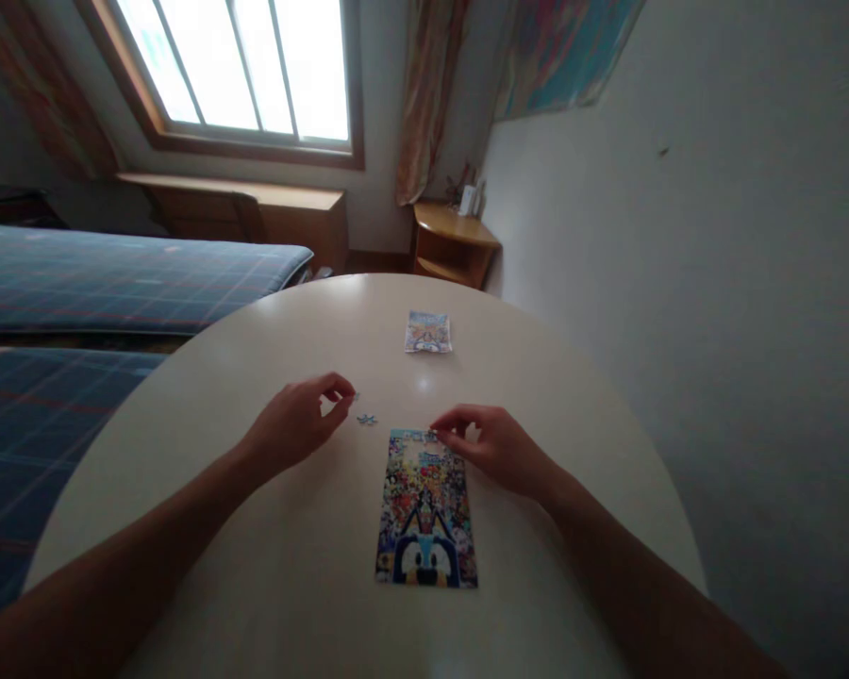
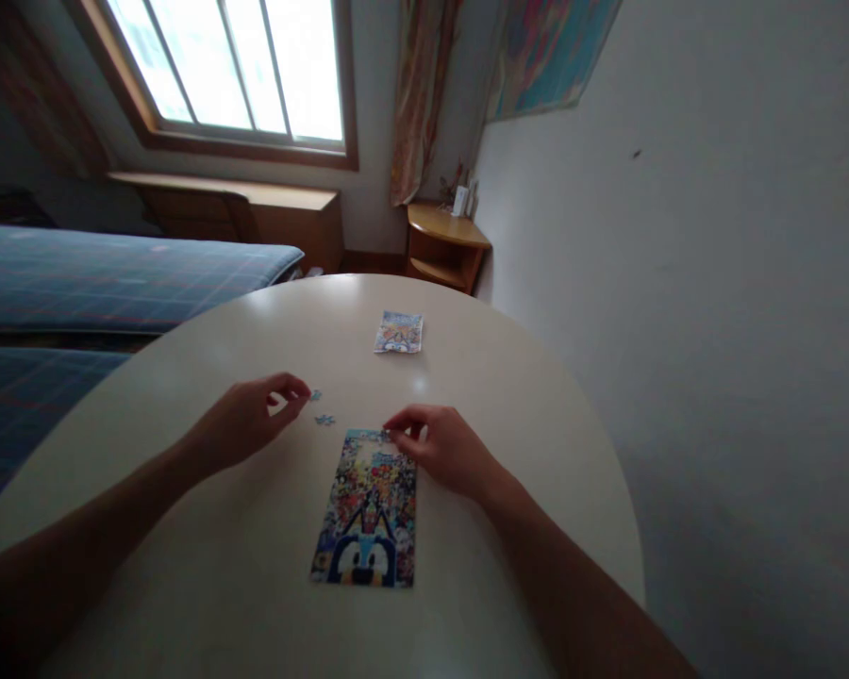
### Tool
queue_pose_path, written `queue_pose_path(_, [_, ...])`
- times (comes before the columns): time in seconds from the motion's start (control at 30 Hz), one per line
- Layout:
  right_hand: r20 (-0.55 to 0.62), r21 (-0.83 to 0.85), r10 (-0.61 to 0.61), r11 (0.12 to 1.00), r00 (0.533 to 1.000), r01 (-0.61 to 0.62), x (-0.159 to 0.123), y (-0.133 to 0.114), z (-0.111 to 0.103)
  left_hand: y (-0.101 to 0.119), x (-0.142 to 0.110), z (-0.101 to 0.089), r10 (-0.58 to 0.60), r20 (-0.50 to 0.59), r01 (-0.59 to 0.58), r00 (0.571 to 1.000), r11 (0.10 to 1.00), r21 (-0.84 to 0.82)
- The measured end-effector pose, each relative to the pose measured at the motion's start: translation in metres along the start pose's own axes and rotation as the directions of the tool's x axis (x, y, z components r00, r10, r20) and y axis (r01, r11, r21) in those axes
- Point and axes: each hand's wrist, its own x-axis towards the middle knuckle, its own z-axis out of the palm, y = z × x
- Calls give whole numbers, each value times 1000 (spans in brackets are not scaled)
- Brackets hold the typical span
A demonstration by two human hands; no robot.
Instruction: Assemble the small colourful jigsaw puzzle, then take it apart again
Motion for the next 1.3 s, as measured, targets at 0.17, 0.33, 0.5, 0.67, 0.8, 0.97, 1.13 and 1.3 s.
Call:
queue_pose_path(0.17, [47,25,3,1000,999,-4,0,-5,14,15,-9,6,352,132,-346,927,936,-68])
queue_pose_path(0.33, [9,-22,-23,999,1000,23,0,-11,20,20,-15,11,494,267,-474,827,869,-141])
queue_pose_path(0.5, [-44,-72,-48,996,998,45,1,-16,25,24,-16,16,524,286,-494,803,852,-175])
queue_pose_path(0.67, [-59,-74,-26,997,998,22,2,-18,31,26,-15,14,531,290,-497,796,848,-185])
queue_pose_path(0.8, [-59,-78,-68,995,996,64,3,-16,34,25,-15,14,530,283,-493,800,848,-193])
queue_pose_path(0.97, [-44,-149,-102,984,994,95,3,-15,36,25,-15,15,531,284,-498,798,847,-184])
queue_pose_path(1.13, [-75,-177,-112,979,991,97,4,-12,29,26,-16,14,518,304,-497,799,855,-149])
queue_pose_path(1.3, [-91,-185,-85,980,992,67,4,-7,15,26,-16,14,528,298,-503,796,849,-160])
